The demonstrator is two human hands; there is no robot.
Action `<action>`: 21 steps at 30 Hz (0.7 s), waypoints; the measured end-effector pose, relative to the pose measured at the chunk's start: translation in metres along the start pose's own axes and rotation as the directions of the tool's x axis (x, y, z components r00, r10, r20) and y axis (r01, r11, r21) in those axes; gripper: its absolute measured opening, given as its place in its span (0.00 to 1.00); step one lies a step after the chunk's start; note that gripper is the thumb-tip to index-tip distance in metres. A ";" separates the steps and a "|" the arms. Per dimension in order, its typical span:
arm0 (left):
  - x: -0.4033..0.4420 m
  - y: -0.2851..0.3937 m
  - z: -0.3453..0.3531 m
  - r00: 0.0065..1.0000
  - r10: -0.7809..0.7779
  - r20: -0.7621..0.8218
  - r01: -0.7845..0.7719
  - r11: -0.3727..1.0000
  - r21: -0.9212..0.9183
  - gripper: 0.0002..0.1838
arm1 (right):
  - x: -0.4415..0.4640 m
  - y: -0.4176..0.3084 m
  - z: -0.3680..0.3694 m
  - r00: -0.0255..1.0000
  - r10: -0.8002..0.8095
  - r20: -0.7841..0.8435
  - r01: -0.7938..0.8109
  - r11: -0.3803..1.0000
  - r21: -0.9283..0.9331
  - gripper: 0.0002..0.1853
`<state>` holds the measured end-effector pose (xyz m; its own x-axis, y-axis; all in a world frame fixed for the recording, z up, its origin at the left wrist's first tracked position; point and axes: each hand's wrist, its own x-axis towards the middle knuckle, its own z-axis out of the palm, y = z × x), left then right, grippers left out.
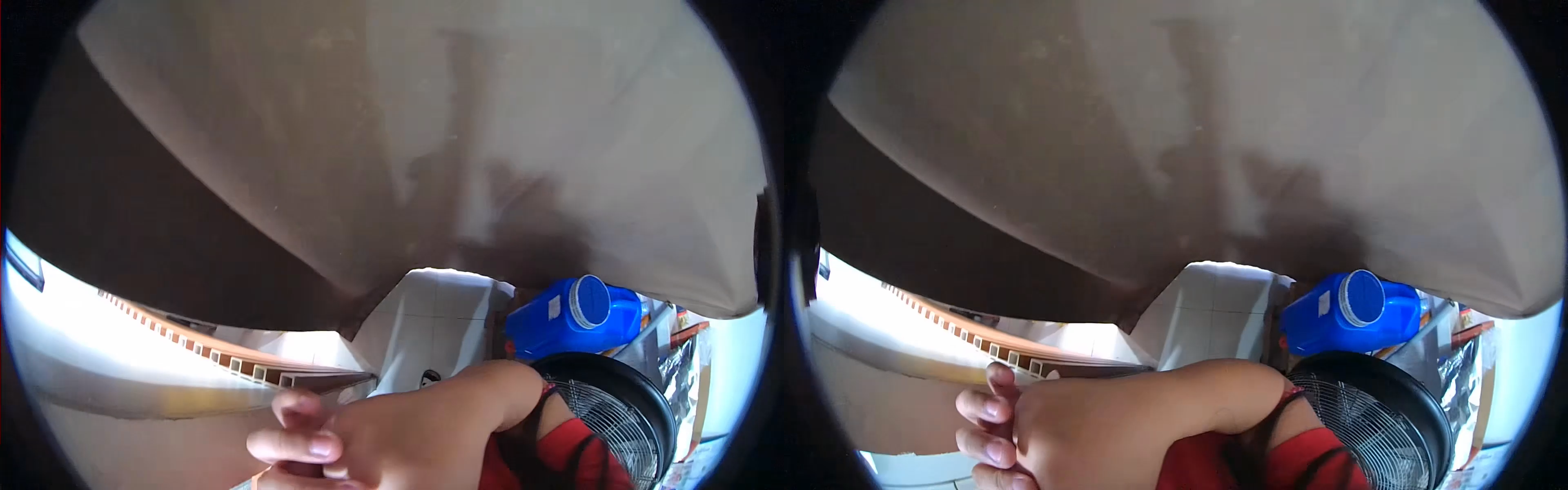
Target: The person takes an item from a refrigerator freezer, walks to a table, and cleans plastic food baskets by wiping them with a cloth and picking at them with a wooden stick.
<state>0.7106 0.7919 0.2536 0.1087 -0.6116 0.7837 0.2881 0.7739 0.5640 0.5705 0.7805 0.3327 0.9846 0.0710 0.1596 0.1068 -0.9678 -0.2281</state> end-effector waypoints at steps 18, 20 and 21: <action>0.006 -0.049 0.041 0.960 0.197 -0.197 -0.075 0.865 0.496 0.33 | -0.106 0.022 0.047 0.301 0.590 -0.749 -0.236 0.807 0.541 0.07; 0.013 -0.070 0.043 0.921 0.199 -0.336 0.121 0.671 0.731 0.37 | -0.126 0.024 0.049 0.235 0.655 -0.719 -0.239 0.755 0.610 0.08; 0.022 -0.082 0.044 0.858 0.267 -0.438 0.248 0.532 0.810 0.38 | -0.135 0.023 0.049 0.224 0.715 -0.663 -0.134 0.696 0.705 0.09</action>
<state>0.6471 0.7224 0.2357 0.5872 -0.3908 0.7089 -0.5900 0.3929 0.7053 0.4471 0.7601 0.2592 0.2052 -0.8358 0.5093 0.0399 -0.5128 -0.8576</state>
